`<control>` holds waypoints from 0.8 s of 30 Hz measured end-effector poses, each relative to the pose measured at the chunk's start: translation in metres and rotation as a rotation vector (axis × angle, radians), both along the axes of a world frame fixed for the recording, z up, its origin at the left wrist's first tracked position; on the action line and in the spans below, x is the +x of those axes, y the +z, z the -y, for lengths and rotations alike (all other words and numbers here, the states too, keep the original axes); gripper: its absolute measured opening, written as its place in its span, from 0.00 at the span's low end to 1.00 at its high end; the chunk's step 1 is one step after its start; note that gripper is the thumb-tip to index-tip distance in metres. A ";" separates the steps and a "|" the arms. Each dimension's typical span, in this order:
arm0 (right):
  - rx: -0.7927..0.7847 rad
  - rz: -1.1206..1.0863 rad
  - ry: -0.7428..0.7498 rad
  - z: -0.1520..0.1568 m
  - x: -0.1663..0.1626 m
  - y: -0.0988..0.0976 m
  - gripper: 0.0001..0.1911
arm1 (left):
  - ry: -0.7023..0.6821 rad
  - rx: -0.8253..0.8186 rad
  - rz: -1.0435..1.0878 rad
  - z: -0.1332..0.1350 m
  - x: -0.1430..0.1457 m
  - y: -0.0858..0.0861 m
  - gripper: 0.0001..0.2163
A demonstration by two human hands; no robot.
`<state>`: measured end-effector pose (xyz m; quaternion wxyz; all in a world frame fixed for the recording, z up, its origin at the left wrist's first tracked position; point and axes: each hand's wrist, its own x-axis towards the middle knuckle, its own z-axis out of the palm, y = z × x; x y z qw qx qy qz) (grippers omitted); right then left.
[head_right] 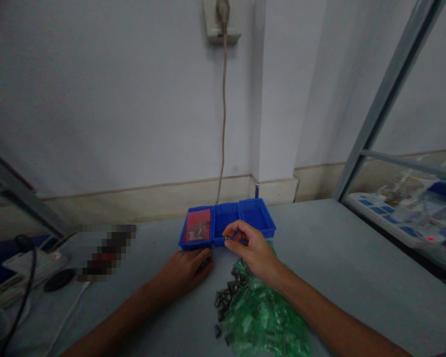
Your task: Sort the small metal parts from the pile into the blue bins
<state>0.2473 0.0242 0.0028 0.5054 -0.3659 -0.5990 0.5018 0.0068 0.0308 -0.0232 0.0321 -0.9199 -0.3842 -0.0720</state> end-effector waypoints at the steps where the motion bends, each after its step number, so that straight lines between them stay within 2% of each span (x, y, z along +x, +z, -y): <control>1: 0.033 0.024 -0.020 0.000 0.000 0.000 0.09 | 0.005 -0.003 -0.007 0.000 0.000 0.000 0.06; 3: 0.045 0.027 -0.029 -0.001 0.000 -0.001 0.09 | 0.008 -0.010 -0.017 0.001 0.000 0.001 0.05; 5: -0.014 -0.017 0.006 -0.002 0.000 -0.004 0.11 | 0.009 -0.010 -0.018 0.001 0.001 0.002 0.05; 10: -0.147 -0.237 0.101 -0.004 -0.003 -0.010 0.14 | 0.011 -0.013 -0.009 0.002 0.001 0.003 0.06; 16: -0.279 -0.400 0.188 -0.002 -0.003 -0.006 0.14 | 0.009 -0.025 0.002 0.002 0.002 0.003 0.06; 24: -0.387 -0.472 0.215 -0.003 -0.003 -0.002 0.24 | 0.017 -0.006 -0.029 0.002 0.002 0.002 0.06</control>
